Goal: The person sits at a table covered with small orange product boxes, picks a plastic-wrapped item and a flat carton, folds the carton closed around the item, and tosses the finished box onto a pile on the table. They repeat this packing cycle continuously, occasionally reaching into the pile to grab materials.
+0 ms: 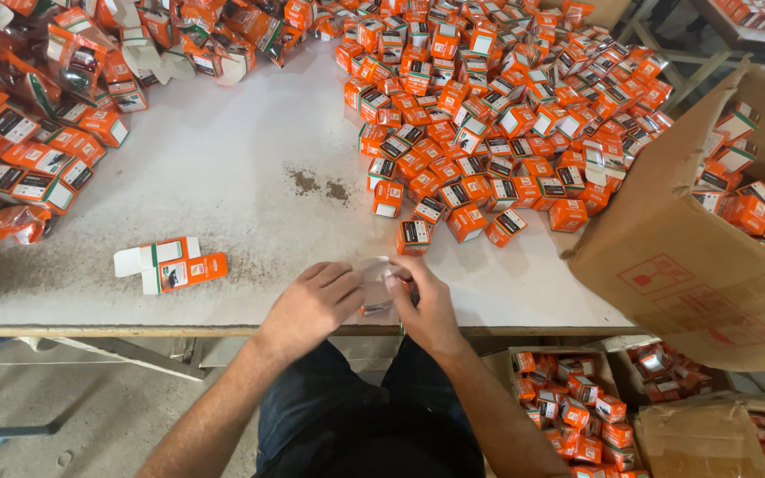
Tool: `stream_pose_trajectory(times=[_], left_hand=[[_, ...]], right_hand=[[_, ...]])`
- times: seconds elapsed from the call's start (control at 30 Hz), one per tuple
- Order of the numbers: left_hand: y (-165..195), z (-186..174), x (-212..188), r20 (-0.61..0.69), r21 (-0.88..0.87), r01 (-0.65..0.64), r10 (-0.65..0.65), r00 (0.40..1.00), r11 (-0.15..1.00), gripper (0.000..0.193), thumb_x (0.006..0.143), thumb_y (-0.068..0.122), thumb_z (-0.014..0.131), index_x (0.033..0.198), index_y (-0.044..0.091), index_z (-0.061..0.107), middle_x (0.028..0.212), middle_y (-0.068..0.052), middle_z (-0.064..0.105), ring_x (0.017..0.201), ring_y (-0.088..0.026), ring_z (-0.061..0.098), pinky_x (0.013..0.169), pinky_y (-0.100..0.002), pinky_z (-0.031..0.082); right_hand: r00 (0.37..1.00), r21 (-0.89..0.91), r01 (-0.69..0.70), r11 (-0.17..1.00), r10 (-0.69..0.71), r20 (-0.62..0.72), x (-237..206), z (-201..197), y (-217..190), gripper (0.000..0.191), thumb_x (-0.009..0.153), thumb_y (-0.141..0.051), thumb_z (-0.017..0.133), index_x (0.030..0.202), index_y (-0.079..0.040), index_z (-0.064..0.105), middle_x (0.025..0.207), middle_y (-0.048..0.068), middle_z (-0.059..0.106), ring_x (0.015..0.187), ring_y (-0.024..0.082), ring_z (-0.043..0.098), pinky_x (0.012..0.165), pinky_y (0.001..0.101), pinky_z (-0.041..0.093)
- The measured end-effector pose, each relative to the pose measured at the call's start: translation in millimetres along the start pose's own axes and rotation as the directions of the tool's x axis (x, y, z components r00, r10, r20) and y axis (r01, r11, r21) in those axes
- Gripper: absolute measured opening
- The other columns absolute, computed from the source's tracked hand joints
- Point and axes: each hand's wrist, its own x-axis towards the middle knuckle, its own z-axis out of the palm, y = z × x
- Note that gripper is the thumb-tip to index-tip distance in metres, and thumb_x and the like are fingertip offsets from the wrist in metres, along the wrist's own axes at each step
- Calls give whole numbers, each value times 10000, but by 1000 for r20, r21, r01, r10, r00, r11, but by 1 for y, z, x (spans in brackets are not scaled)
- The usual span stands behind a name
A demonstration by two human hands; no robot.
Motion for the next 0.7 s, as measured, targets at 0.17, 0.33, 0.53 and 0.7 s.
stream_pose_trajectory(times=[0.17, 0.33, 0.53, 0.7], left_hand=[[37, 29, -22, -333, -197, 345, -393, 857, 918, 337, 716, 83, 798, 1023, 42, 668, 1272, -257, 592, 1215, -419, 568, 967, -481, 531], [38, 53, -21, -137, -376, 491, -571, 809, 786, 440, 769, 168, 867, 1064, 30, 571, 1356, -230, 596, 1177, -402, 615, 924, -450, 562], [31, 58, -12, -166, -297, 484, -544, 823, 823, 570, 713, 103, 812, 1237, 66, 590, 1265, -145, 645, 1114, -362, 651, 939, -438, 548], [35, 52, -11, -132, -324, 491, -552, 823, 809, 652, 726, 144, 823, 1322, 80, 566, 1239, -121, 661, 1081, -344, 660, 925, -438, 545]], right_hand=[[994, 13, -91, 996, 90, 56, 1, 1, 8, 255, 1011, -160, 611, 1231, -36, 581, 977, 126, 732, 767, 215, 712, 698, 338, 572], [980, -175, 197, 965, -192, 47, 1, 2, 11, 470, 900, -255, 778, 1207, 1, 531, 1127, 182, 654, 1025, 329, 649, 894, 451, 521], [964, -529, 244, 813, -265, 37, -17, -2, 11, 532, 874, -205, 779, 1333, -47, 564, 1243, 178, 596, 1181, 392, 563, 1027, 511, 440], [969, -457, 233, 859, -247, 31, -21, 1, 21, 517, 934, 28, 594, 1441, 6, 498, 1412, 239, 560, 1289, 419, 540, 1084, 489, 449]])
